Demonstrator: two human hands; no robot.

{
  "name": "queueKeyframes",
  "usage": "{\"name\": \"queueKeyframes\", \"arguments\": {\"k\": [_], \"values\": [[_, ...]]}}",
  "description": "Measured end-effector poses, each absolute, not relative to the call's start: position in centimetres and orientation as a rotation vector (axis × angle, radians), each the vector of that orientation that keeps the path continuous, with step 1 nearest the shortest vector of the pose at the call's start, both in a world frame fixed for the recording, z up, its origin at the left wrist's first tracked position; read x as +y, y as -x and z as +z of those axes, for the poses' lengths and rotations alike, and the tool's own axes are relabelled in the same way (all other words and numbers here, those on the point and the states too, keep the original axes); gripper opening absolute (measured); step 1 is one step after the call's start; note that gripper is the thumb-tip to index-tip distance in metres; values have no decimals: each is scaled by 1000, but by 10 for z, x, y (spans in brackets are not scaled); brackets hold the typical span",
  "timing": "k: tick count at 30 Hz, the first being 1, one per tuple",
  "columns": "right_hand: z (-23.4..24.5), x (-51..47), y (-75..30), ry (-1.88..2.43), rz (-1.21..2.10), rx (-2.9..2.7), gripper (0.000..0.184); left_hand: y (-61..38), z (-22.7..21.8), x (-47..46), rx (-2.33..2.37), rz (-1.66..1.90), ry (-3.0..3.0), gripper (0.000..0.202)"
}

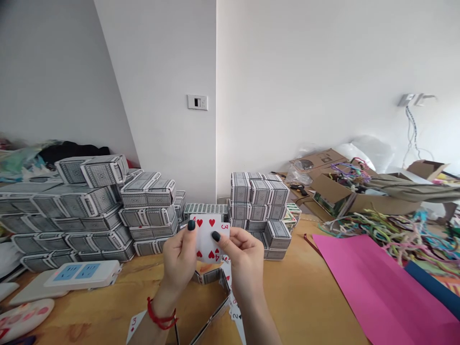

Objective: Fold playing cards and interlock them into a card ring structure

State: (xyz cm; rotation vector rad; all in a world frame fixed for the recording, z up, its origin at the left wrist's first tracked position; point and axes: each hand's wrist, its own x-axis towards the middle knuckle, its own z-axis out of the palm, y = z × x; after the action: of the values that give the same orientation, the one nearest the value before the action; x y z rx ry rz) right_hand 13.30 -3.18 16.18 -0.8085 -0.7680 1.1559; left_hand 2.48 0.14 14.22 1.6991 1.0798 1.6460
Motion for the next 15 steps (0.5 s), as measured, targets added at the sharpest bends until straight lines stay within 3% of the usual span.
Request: {"name": "queueKeyframes", "arguments": {"k": [7,15], "values": [[166,-32,-147,842,1075,-758,15,-17,156,2,825,1433,-1642,26],[166,-26,-158,883,1130,-844,20,-8,166,4,907,1203,-1441,17]]}}
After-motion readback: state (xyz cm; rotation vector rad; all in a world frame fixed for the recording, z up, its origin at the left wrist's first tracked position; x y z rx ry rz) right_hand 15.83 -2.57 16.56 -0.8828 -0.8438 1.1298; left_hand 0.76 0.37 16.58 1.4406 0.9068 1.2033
